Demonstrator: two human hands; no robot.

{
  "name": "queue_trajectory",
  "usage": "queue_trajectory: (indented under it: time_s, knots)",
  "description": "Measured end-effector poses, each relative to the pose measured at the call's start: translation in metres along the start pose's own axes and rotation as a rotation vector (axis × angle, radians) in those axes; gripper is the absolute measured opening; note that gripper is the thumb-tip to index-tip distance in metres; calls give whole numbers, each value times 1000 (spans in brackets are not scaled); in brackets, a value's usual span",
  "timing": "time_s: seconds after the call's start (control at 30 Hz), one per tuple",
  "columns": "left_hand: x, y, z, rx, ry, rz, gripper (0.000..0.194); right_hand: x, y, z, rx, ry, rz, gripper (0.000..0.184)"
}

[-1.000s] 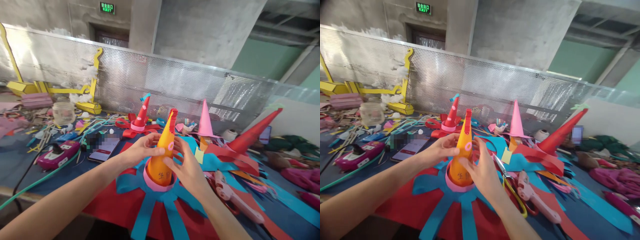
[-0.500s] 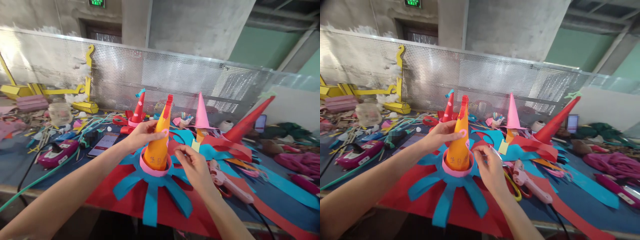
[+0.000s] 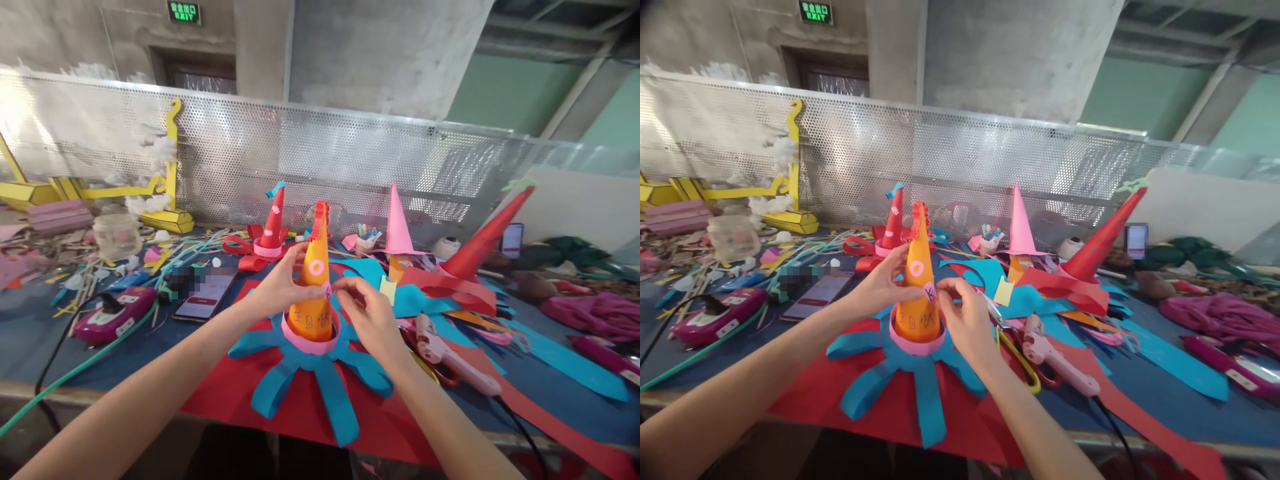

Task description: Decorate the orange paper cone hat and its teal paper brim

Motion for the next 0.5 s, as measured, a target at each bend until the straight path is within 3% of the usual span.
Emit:
queue_trajectory:
  time_s: [0.17, 0.4, 0.5]
  knots:
    - [6, -4, 4, 2, 47, -111, 74, -1, 11, -6, 19, 42, -34, 23]
    - [-2, 0, 5, -65, -31, 69, 79, 6, 2, 8, 30, 27, -129, 20]
    - [-3, -1, 8, -77, -50, 101, 73, 12, 0, 8, 33, 27, -158, 21]
Point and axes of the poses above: each hand's wrist, its own z-axis away from the middle knuckle, its own x-axis out of the palm, y = z × x, the point moved 6 cm from there along -z, towards the middle knuckle, and after that the axes turned 6 degrees about z, right-handed, at the moved point
